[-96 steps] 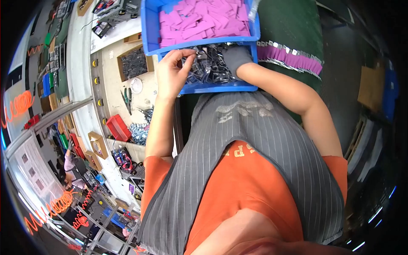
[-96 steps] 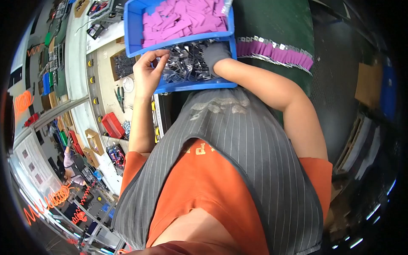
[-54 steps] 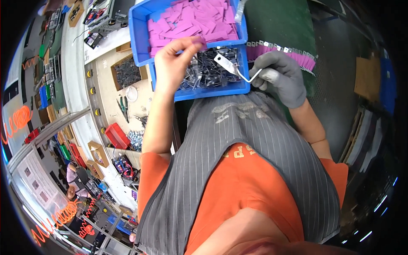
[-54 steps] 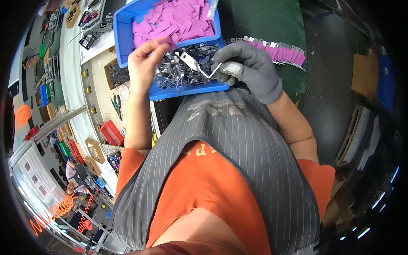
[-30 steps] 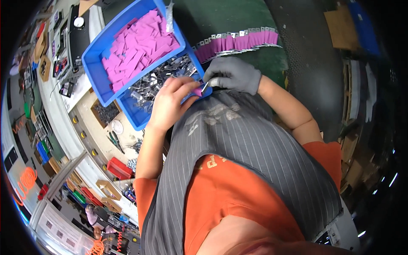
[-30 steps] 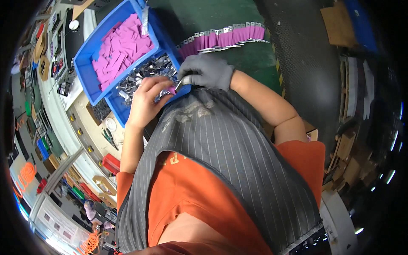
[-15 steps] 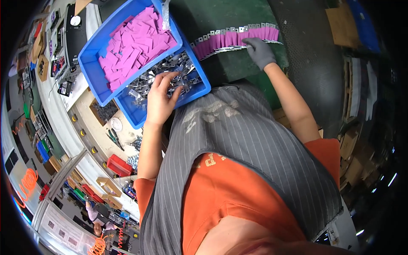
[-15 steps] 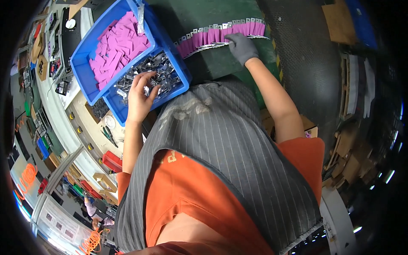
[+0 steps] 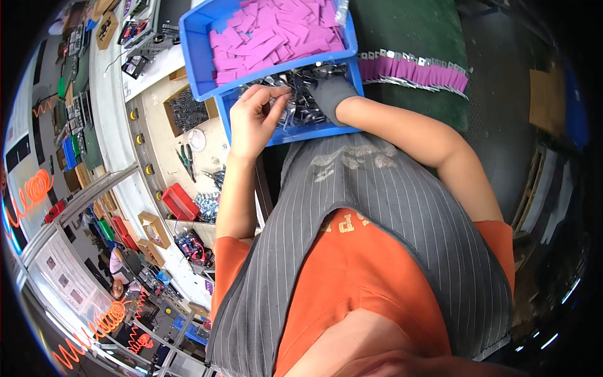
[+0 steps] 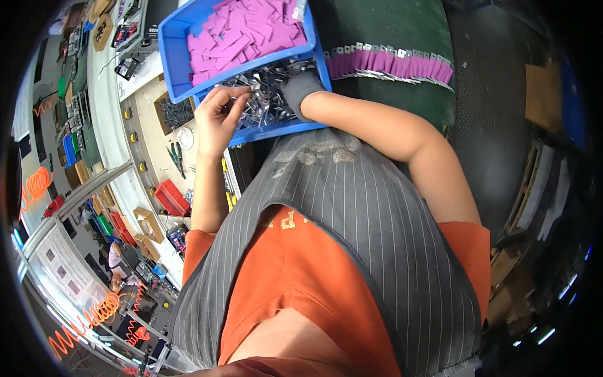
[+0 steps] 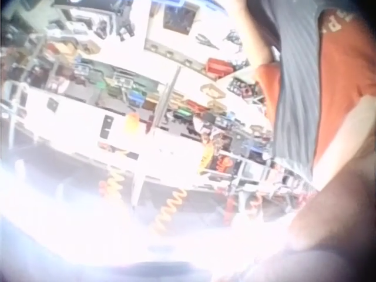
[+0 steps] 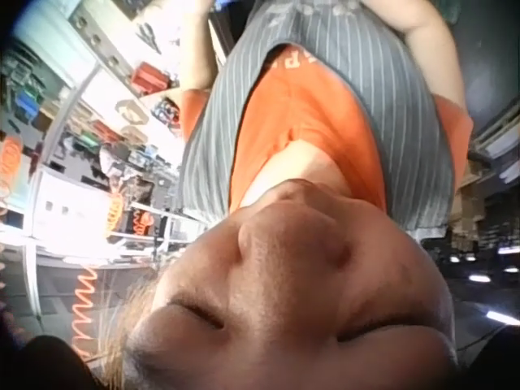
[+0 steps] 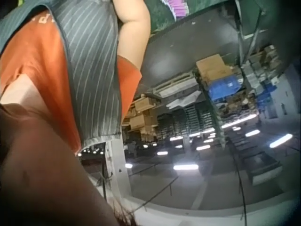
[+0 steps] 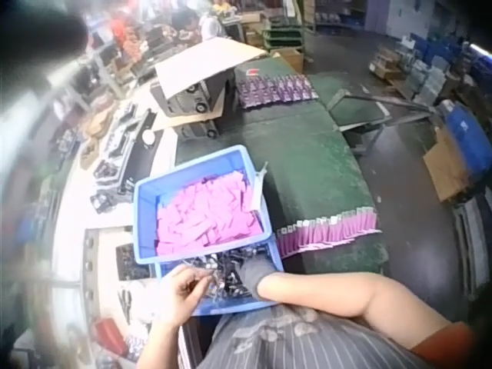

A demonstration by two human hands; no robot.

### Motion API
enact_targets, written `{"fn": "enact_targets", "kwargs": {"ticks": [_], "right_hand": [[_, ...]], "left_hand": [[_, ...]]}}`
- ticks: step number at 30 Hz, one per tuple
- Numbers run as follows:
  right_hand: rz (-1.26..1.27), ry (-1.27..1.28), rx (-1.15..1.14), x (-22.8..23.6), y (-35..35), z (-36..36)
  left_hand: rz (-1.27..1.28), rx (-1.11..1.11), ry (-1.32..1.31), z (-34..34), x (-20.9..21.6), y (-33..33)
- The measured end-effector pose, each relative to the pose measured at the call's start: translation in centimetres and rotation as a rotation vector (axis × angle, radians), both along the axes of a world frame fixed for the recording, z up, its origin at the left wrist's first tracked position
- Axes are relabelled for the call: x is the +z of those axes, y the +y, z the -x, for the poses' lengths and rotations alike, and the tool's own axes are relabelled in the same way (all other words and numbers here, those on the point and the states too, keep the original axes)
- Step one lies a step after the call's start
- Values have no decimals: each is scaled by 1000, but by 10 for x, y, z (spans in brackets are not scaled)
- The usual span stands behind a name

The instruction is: Assembling pink plastic tags with metal clips at a workshop bench.

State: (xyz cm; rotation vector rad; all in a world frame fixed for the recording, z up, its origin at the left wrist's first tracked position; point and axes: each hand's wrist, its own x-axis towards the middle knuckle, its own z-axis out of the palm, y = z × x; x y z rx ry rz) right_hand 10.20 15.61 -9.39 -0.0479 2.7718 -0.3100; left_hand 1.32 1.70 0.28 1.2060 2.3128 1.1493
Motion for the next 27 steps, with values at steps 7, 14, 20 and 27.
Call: {"fn": "enact_targets", "kwargs": {"ticks": [7,14,20,27], "right_hand": [[49,-242,-19,-2,4,14],[258,-36,-269,38,9,-12],[731,127,-309,38,32,-40],[1038,308,-353,68,61,-70]], "left_hand": [[6,170,227,49,18,5],[379,143,318,127,-23,35],[502,-176,382,123,-29,64],[114,-13,142,105,-7,51]]}}
